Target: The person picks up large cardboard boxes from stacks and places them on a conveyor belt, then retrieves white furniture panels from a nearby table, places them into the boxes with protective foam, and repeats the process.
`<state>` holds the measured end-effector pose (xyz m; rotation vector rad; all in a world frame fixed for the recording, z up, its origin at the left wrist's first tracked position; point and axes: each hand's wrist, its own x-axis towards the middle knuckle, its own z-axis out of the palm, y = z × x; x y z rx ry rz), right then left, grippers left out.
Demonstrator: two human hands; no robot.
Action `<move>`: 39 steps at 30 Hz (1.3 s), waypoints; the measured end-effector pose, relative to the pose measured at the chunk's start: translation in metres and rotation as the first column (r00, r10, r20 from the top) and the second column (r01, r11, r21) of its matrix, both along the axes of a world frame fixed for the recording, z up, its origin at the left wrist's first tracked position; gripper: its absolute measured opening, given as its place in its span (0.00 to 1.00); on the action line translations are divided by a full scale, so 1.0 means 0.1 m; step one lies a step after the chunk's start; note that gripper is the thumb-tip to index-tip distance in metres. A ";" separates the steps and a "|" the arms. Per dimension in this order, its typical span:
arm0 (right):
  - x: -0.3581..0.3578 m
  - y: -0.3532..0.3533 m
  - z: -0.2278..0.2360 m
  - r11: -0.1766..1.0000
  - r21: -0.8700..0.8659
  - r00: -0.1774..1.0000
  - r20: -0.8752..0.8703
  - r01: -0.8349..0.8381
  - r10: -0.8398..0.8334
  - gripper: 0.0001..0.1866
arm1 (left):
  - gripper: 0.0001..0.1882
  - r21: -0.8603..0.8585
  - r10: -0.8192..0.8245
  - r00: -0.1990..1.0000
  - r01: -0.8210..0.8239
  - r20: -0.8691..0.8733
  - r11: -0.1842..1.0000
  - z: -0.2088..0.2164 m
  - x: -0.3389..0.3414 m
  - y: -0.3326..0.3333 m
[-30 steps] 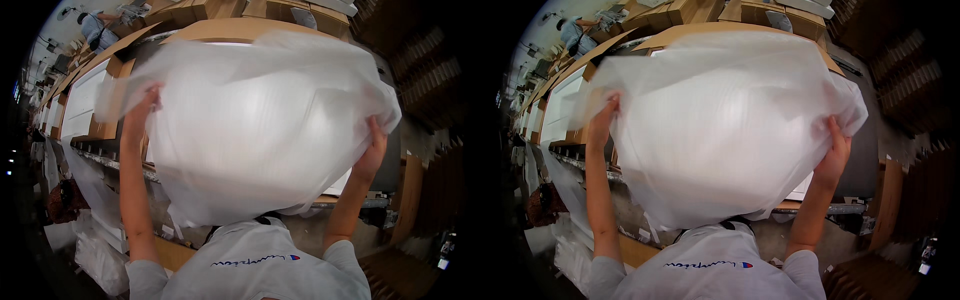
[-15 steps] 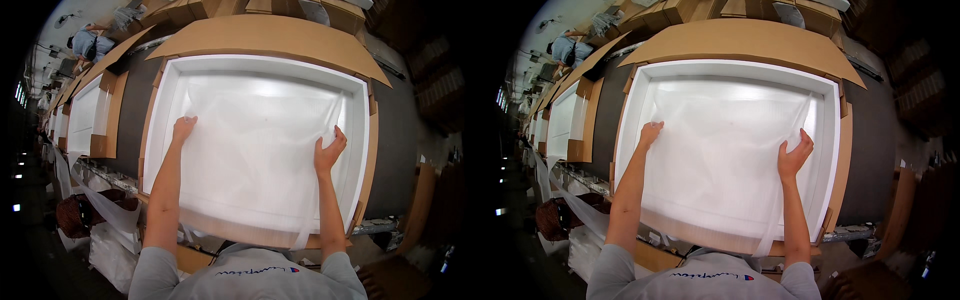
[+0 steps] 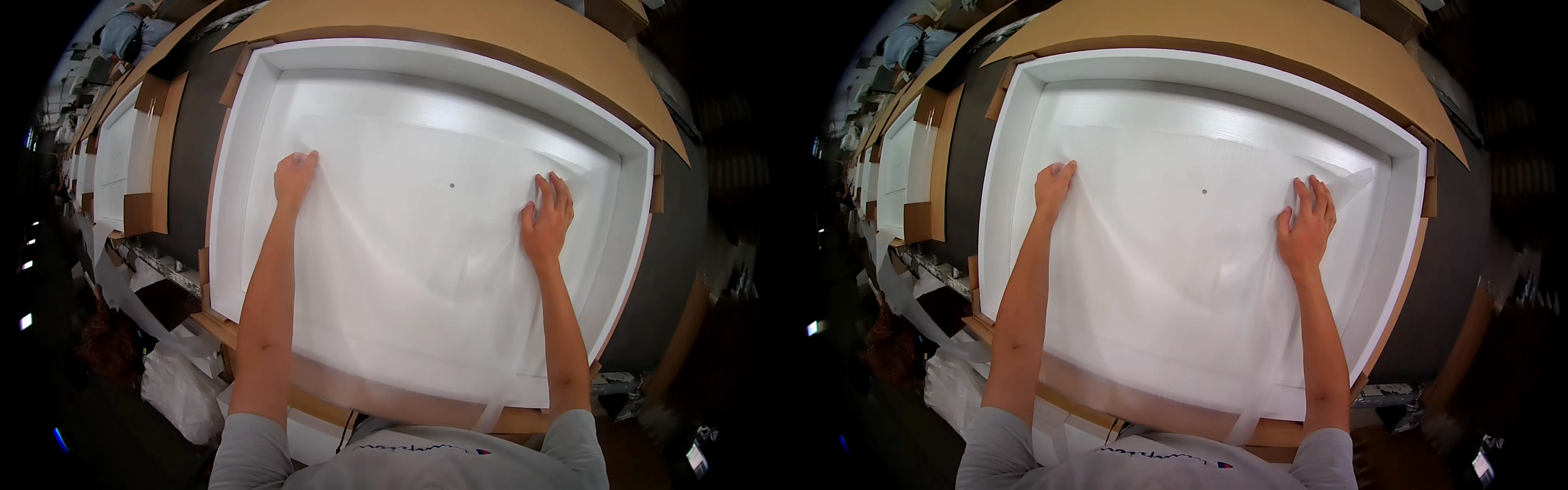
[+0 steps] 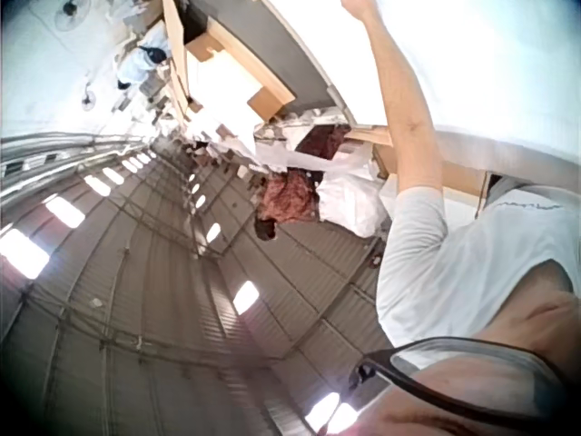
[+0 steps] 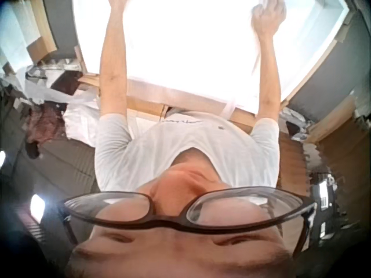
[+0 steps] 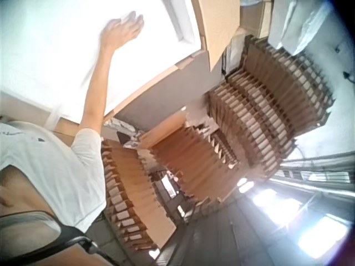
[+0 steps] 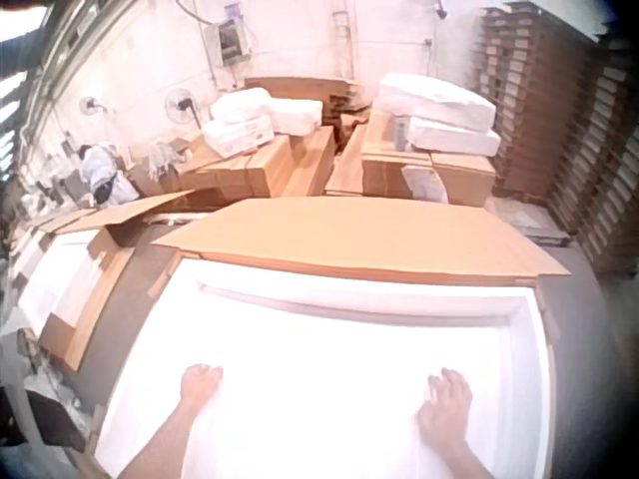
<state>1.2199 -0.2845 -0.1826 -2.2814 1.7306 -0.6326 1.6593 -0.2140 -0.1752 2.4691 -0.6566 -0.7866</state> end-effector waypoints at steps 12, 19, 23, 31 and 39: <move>-0.33 -0.01 0.31 0.973 0.127 0.981 -0.022 -0.191 0.195 0.22 | 0.19 0.231 -0.313 0.880 0.408 -0.358 0.883 0.94 0.17 1.90; -0.54 -0.20 0.56 0.889 0.403 0.962 -0.062 -0.219 0.265 0.25 | 0.27 -0.053 -0.235 0.972 0.236 0.028 0.970 1.06 0.47 1.84; -0.61 -0.38 0.45 0.934 0.286 0.968 -0.068 -0.213 0.241 0.24 | 0.18 -0.190 -0.244 0.954 0.276 0.177 0.942 1.36 0.44 1.17; -0.37 -0.15 0.57 0.945 -0.150 0.942 -0.214 -0.292 0.258 0.20 | 0.32 0.449 -0.433 0.814 0.244 0.387 0.860 1.03 -0.01 1.31; -0.06 1.64 1.85 0.413 0.574 0.695 0.452 -0.707 0.560 0.16 | 0.39 0.251 -0.568 0.760 0.510 0.316 0.823 1.23 -1.00 1.36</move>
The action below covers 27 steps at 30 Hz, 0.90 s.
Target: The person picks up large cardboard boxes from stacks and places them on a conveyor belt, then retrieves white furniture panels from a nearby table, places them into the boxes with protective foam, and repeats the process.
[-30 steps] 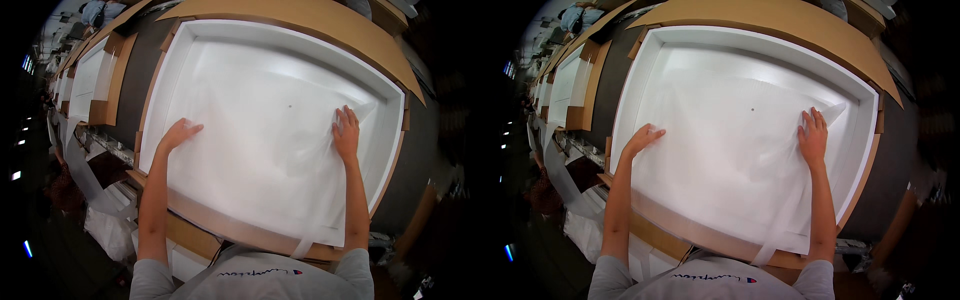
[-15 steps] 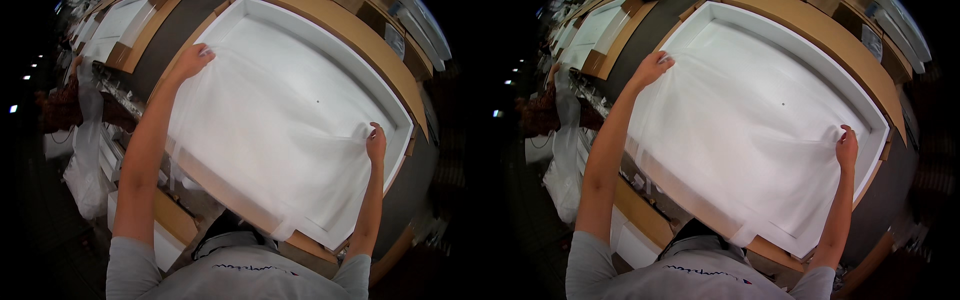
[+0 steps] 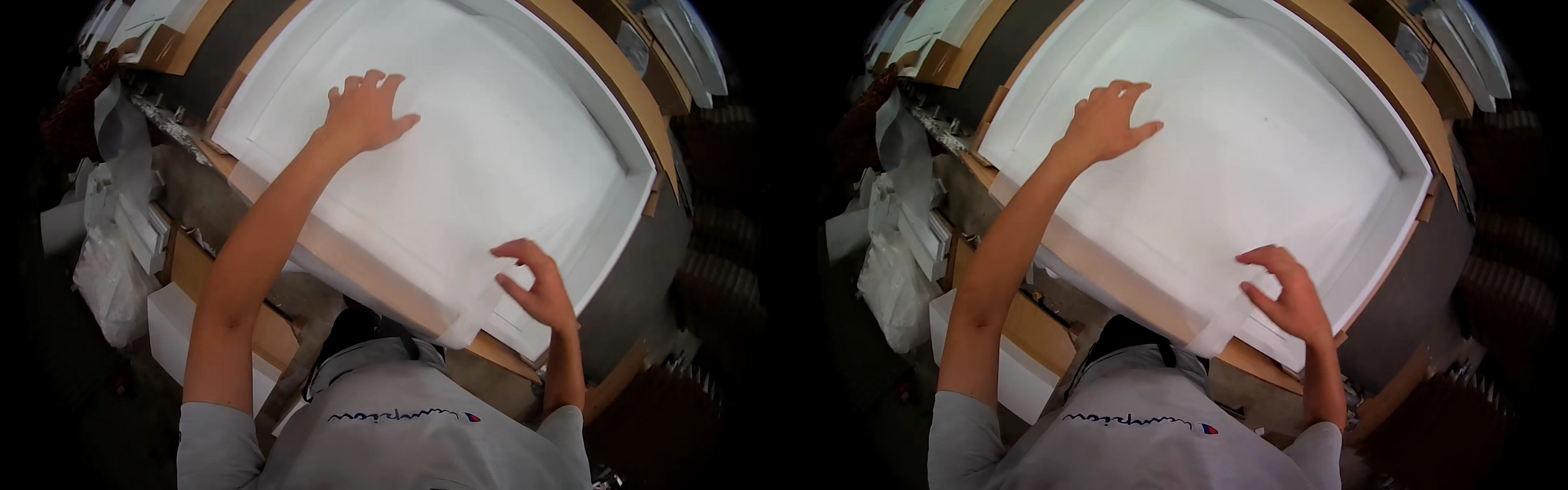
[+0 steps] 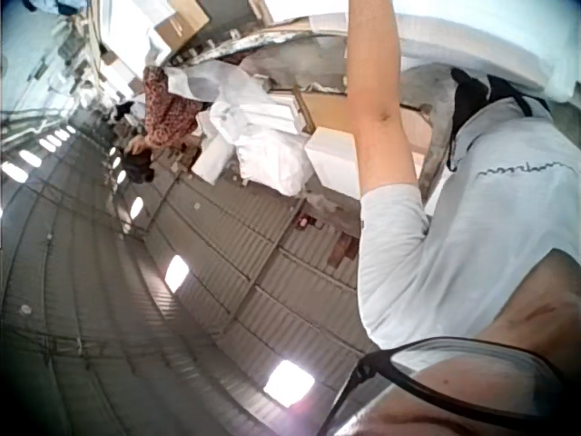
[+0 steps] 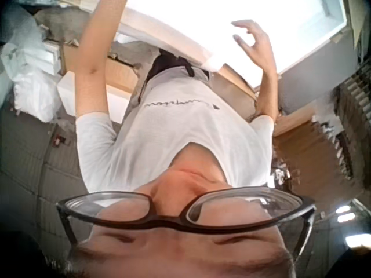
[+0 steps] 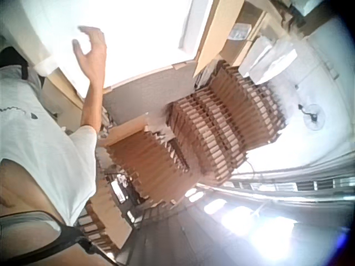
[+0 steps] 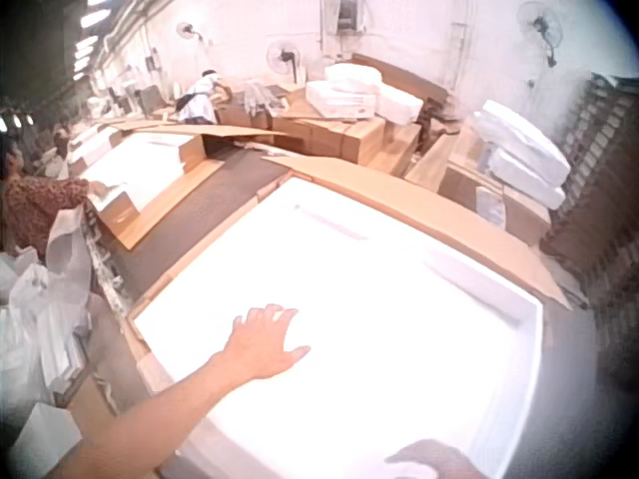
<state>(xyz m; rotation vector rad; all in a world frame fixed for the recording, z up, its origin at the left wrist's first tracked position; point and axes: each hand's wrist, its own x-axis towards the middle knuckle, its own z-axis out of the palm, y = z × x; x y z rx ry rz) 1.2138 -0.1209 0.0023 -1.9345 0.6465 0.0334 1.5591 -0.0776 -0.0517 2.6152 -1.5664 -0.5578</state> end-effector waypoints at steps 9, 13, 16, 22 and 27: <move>-0.87 0.82 0.18 0.932 -0.272 0.928 -0.346 -0.240 0.138 0.14 | 0.52 0.306 0.030 0.997 -0.052 0.076 0.951 -0.74 -0.39 -0.16; -1.21 0.94 0.14 0.822 -0.544 0.943 -0.331 -0.172 -0.022 0.15 | 0.52 0.237 0.053 0.992 -0.078 0.111 0.968 -0.87 -0.46 -0.10; -1.45 1.02 0.05 0.722 -0.685 0.967 -0.238 -0.097 -0.096 0.16 | 0.52 0.212 0.023 0.995 -0.044 0.101 0.976 -0.91 -0.36 -0.07; -1.70 1.11 0.14 0.699 -0.714 0.994 -0.101 -0.044 -0.042 0.18 | 0.52 0.181 0.006 0.989 -0.033 0.146 0.983 -0.97 -0.37 -0.05; -1.41 1.29 0.03 0.806 -0.528 0.963 -0.136 -0.269 0.233 0.17 | 0.51 0.157 -0.014 0.987 -0.011 0.158 0.988 -0.97 -0.38 -0.08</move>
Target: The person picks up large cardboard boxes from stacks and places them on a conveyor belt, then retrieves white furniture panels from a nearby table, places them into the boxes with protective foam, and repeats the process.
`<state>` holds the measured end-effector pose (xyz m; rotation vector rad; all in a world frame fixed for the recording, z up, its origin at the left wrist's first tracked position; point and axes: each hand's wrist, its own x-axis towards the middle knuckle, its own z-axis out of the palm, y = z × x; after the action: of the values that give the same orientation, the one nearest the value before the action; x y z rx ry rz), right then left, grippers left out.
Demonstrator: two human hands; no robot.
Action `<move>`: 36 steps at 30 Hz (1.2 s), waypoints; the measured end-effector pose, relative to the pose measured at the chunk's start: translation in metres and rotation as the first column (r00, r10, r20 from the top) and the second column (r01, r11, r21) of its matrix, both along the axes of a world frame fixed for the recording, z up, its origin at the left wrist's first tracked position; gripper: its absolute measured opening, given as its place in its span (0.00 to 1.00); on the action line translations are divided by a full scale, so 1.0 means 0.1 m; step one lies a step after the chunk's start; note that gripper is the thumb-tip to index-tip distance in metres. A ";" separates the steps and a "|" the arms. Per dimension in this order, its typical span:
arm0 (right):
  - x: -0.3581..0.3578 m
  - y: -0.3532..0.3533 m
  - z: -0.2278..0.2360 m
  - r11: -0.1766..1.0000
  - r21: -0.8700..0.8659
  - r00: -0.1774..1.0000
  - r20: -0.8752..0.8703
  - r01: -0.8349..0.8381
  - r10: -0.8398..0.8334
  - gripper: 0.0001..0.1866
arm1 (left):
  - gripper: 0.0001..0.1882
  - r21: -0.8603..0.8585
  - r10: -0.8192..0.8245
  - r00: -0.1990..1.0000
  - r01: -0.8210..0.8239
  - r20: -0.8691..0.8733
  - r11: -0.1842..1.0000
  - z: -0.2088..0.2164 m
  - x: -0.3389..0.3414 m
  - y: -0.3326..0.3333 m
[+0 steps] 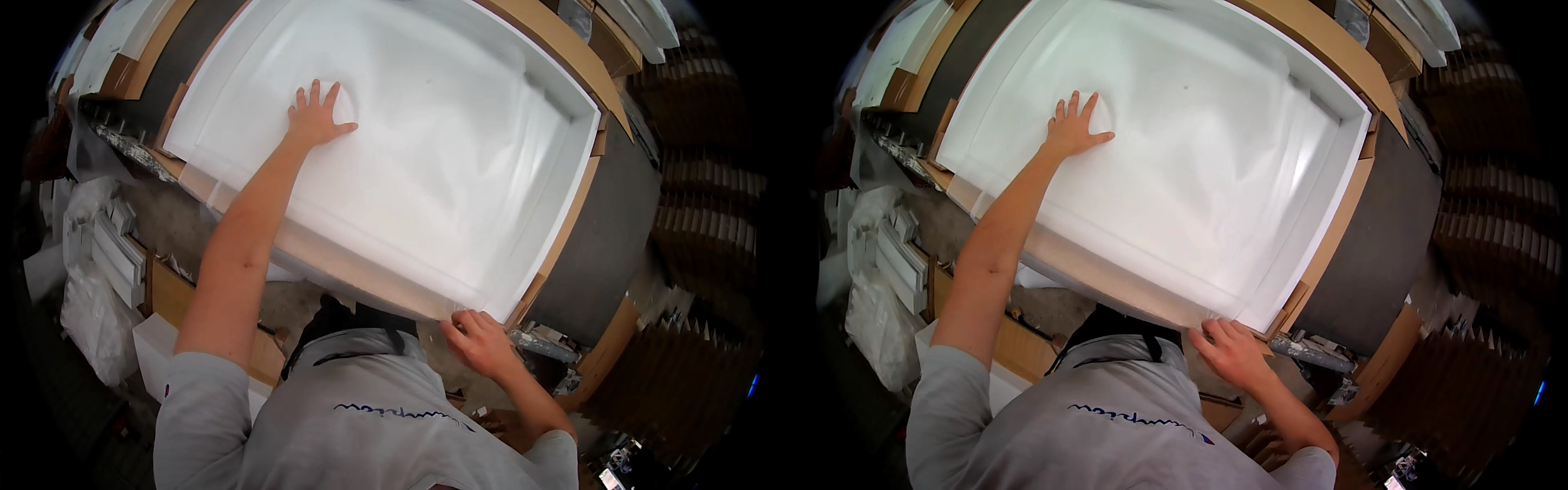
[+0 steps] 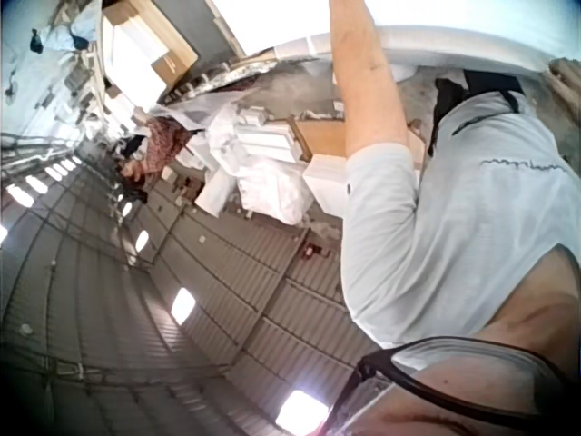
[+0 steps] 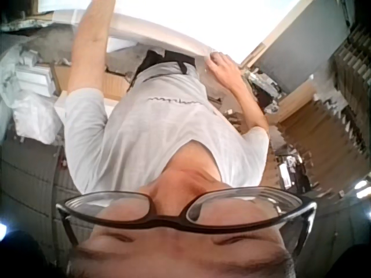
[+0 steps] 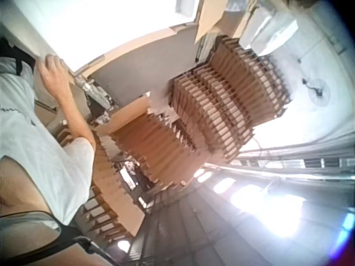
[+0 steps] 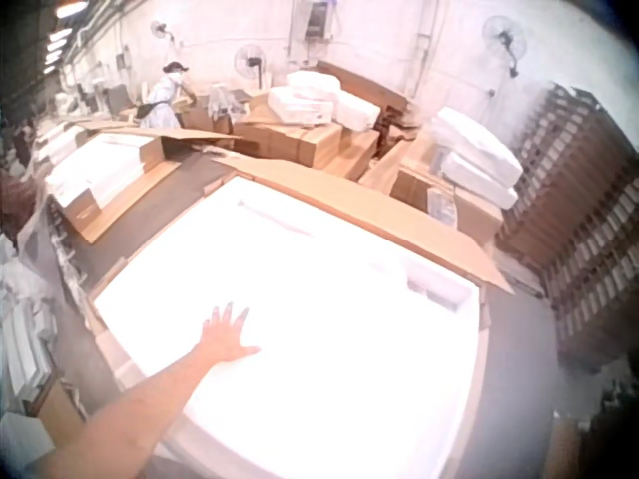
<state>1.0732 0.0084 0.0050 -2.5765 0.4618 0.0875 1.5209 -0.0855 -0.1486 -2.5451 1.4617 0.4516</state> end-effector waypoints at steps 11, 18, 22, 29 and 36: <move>-0.17 -0.06 -0.18 0.988 -0.121 0.977 0.181 -0.091 0.112 0.10 | 0.24 -0.863 0.239 0.961 -0.001 0.138 0.505 1.44 0.35 1.55; -0.12 -0.15 -0.06 0.985 -0.042 0.979 0.111 -0.167 0.171 0.15 | 0.23 -0.362 0.247 0.416 -0.901 -0.875 0.238 0.54 0.33 2.92; 0.12 -0.41 0.04 0.996 0.085 0.989 0.140 0.024 -0.036 0.11 | 0.12 -0.339 0.131 0.377 -0.909 -0.917 0.243 0.30 0.36 2.95; 1.26 -1.35 -0.71 0.952 -0.245 0.976 0.165 0.183 -0.144 0.29 | 0.07 -0.537 0.292 0.603 -0.796 -0.743 0.279 0.61 0.75 2.83; 1.39 -1.69 -1.52 0.862 -0.404 0.952 0.109 0.307 -0.288 0.30 | 0.18 -0.512 0.480 0.558 -0.825 -0.677 0.239 0.30 0.44 3.13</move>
<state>1.2122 -0.1608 -0.1472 -2.8717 0.9463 -0.2007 1.5649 0.2276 -0.1182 -4.0797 0.4351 0.4708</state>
